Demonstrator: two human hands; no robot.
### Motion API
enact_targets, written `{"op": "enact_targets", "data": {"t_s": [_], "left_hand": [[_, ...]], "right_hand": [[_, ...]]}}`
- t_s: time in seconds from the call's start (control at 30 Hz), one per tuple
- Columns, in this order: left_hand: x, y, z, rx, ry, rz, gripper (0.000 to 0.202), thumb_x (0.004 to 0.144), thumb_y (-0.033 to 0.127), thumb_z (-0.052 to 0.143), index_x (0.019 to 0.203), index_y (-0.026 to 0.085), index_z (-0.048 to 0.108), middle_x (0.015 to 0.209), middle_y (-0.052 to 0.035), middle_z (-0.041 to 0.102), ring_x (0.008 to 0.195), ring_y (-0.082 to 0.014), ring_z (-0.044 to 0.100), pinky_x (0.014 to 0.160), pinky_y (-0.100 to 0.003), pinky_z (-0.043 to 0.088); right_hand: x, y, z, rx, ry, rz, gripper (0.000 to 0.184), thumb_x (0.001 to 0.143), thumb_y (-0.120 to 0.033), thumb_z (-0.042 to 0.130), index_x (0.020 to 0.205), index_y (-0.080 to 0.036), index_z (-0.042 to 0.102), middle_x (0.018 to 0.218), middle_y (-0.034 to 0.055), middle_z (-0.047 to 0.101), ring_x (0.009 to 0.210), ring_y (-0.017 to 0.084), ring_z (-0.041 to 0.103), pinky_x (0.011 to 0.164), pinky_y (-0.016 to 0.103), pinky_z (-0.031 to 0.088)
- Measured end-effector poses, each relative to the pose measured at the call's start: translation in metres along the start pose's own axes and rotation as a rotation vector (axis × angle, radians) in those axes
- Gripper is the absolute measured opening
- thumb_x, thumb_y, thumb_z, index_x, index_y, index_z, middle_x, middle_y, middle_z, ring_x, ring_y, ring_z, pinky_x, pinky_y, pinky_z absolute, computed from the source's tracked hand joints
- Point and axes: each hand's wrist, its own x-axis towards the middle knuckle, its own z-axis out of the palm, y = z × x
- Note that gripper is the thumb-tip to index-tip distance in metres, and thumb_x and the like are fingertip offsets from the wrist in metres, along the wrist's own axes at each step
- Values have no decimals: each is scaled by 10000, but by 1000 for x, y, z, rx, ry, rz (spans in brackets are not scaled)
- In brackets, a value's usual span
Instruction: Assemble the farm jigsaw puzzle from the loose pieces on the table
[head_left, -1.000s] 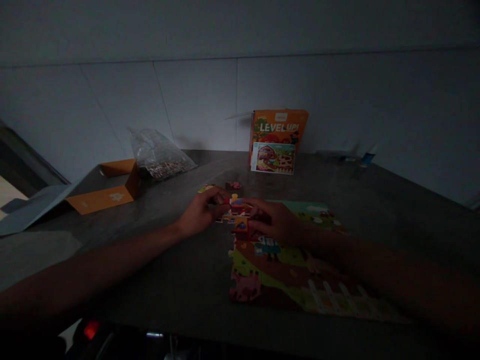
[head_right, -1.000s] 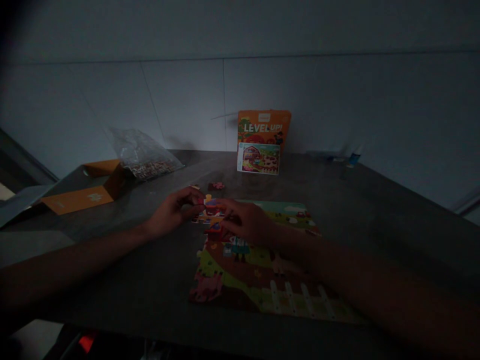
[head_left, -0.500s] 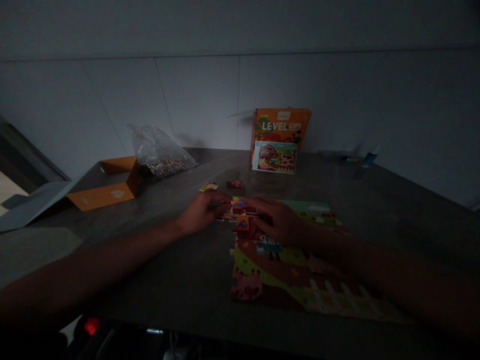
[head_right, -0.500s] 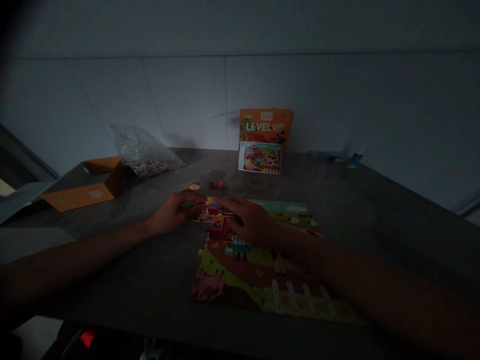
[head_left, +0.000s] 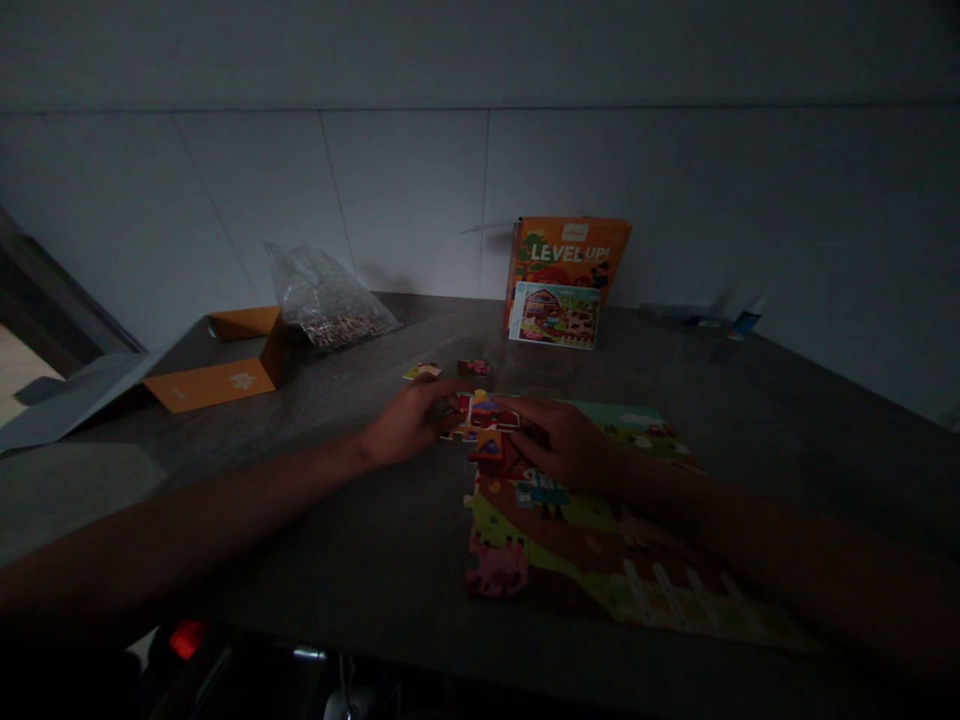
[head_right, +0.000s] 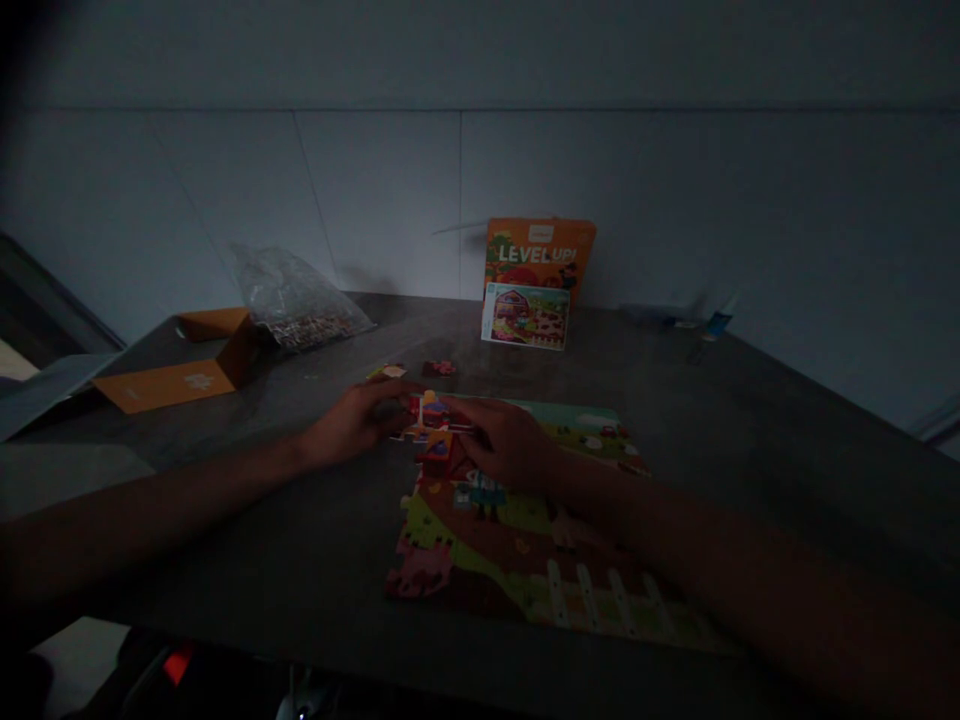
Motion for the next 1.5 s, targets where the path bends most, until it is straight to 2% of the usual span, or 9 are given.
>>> {"op": "enact_targets", "data": {"t_s": [0.23,0.4,0.63,0.8,0.9,0.97,1.07,1.2,1.5], "left_hand": [[0,-1,-1,78,-29,54,503,886,169,583,1383,219,529,1149,-94,679,1059,-243,599,949,-411,479],[1,6,-5,67,-47,131,430,907,170,537,1330,224,590,1162,-91,690,1075,-242,613,995,-427,456],[3,5,-12,16,-73,-75,364,846,132,540,1178,196,671,1052,-58,714,940,-195,643,857,-312,501],[1,2,-26,24,-194,-153,222,834,138,519,963,175,697,914,-32,724,810,-153,644,745,-253,481],[-2,5,-31,45,-287,-156,233,808,124,521,958,178,691,895,-25,722,786,-149,646,738,-254,482],[-3,8,-30,34,-333,-158,219,812,136,523,950,174,689,896,-29,722,788,-154,651,735,-255,487],[-5,10,-28,41,-380,-157,198,838,184,541,961,173,696,913,-39,729,811,-170,660,739,-264,490],[-6,10,-26,184,-358,-126,204,881,268,563,1003,189,706,914,-43,729,836,-196,658,798,-312,480],[-9,20,-26,153,-359,138,216,875,314,634,1040,182,681,1075,-82,648,1043,-242,591,969,-404,439]], "right_hand": [[0,0,0,9,-10,8,589,849,-161,528,1436,-187,495,1274,129,652,1026,228,650,902,362,503],[-1,3,3,-7,-20,-27,572,870,-178,516,1441,-166,474,1370,157,572,1181,259,585,996,402,471],[-2,-5,-3,-246,-83,-72,445,938,-245,489,1363,-116,512,1253,184,572,942,222,634,789,356,541],[-12,-45,-10,-575,-243,-185,268,973,-200,433,1072,-101,661,1090,179,642,974,258,609,813,394,512],[-20,-74,-12,-476,-261,-261,335,983,-366,460,1042,-111,669,1026,166,654,954,261,593,825,418,494],[-23,-85,-12,-324,-323,-407,407,965,-493,472,1034,-145,670,1016,128,652,908,229,579,793,381,485],[-23,-86,-10,-214,-307,-503,338,978,-427,463,1033,-170,674,972,95,648,885,204,557,778,360,458],[-19,-79,-10,-199,-305,-500,286,978,-371,482,1068,-192,686,976,80,643,871,188,549,757,341,443],[-16,-73,-15,-122,-327,-536,236,954,-318,537,1051,-197,715,1047,70,648,900,167,578,785,317,470]]}}
